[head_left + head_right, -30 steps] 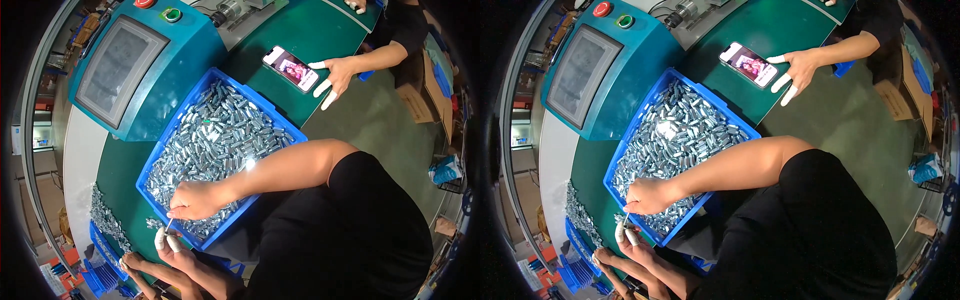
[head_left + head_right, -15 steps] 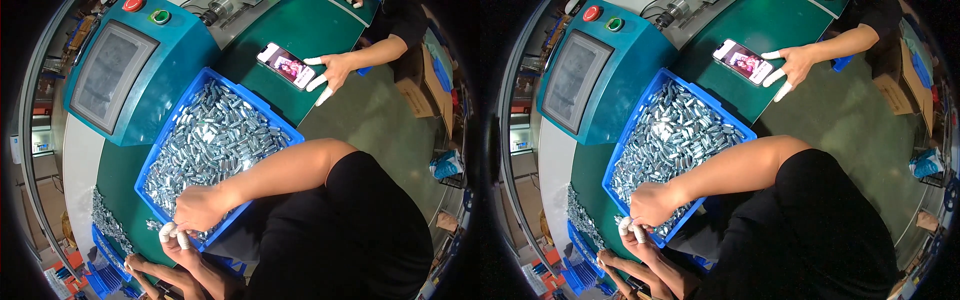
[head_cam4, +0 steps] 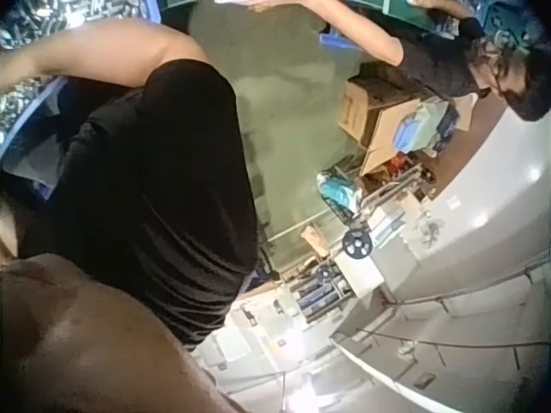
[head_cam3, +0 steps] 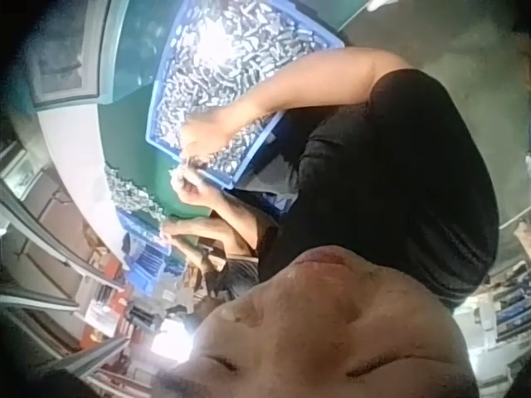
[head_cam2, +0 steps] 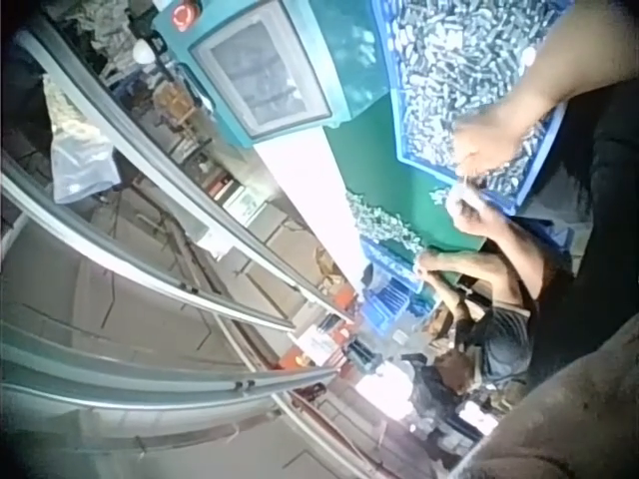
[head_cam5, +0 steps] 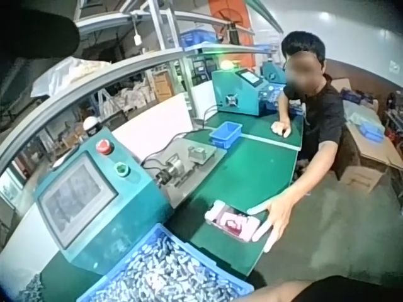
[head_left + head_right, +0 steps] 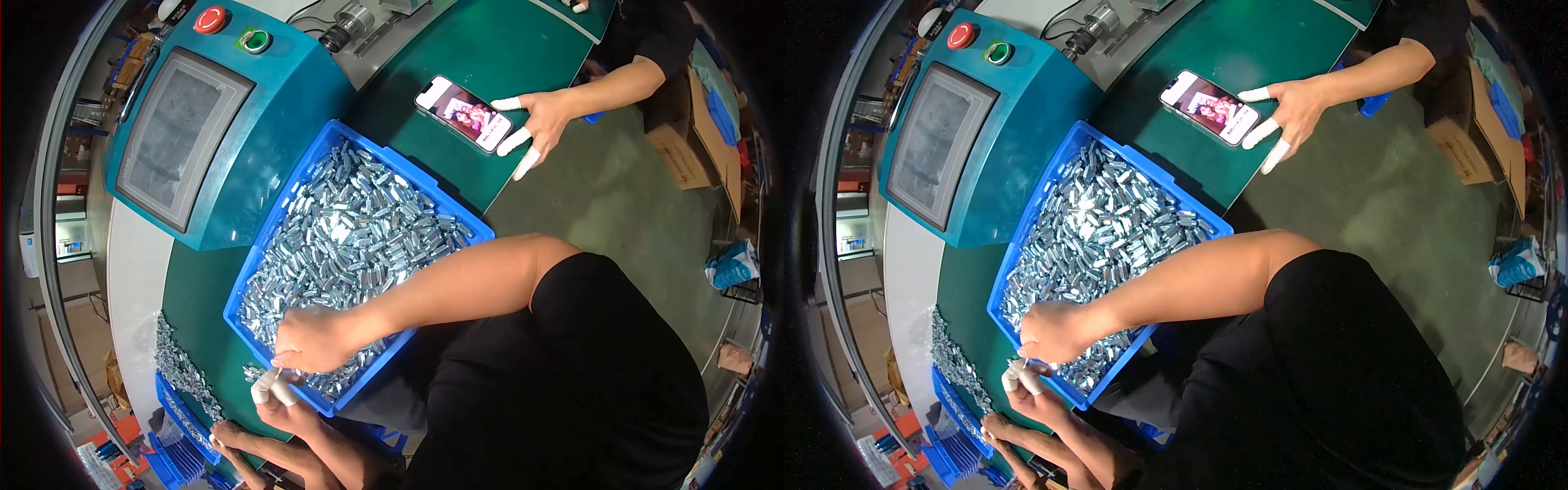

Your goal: Inspecting small metal hardware components from a bin at a factory workstation.

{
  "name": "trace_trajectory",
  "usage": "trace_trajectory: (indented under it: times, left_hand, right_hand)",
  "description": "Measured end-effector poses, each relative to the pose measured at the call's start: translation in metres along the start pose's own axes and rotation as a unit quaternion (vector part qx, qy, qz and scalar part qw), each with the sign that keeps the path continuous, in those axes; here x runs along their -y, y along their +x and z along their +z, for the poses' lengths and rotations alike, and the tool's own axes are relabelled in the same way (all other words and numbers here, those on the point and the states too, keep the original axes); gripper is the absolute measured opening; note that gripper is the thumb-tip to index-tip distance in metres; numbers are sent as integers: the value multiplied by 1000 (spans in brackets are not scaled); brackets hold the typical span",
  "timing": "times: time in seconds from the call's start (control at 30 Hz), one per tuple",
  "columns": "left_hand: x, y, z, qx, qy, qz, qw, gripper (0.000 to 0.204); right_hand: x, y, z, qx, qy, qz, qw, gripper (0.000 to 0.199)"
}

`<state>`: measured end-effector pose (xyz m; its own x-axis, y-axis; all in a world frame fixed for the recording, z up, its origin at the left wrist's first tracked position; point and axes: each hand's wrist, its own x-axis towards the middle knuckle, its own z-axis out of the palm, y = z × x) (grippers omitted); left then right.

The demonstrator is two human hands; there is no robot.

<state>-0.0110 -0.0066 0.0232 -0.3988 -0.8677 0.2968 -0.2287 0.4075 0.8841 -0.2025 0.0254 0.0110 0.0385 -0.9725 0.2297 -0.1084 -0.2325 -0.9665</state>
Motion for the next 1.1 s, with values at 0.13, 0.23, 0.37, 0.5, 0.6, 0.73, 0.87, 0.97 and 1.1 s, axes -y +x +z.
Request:
trace_trajectory:
  times: [0.13, 0.23, 0.37, 0.5, 0.6, 0.73, 0.87, 0.97, 1.1]
  left_hand:
    - [10, 25, -15, -86, 56, -79, 992, 20]
    - [20, 40, 11, 35, 51, -106, 992, 19]
    - [-4, 74, 67, 168, -206, -159, 951, 47]
    - [-2, 80, 60, 202, -182, -141, 952, 48]
    - [13, 59, 36, 177, -132, -106, 969, 36]
    - [33, 27, -14, 71, -78, -62, 993, 26]
    - [55, 13, -64, -88, -64, -108, 988, 28]
    - [87, 10, -102, -202, 101, -144, 963, 28]
    - [115, -5, -126, -145, 324, -82, 931, 31]
  right_hand:
    - [2, 3, -10, -122, 30, -54, 991, 36]
    - [14, -3, -8, -102, 146, -111, 978, 35]
    - [9, -7, -7, -105, 73, -199, 972, 30]
    - [5, 0, -7, -112, 131, -182, 968, 29]
    - [12, -1, -11, -101, 123, -172, 972, 30]
    - [11, -2, -8, -46, 137, -119, 982, 30]
    - [2, 0, -6, -6, 102, -84, 991, 31]
    - [16, -3, -16, 14, 145, -32, 989, 33]
    - [9, -2, -11, 15, 225, 40, 973, 38]
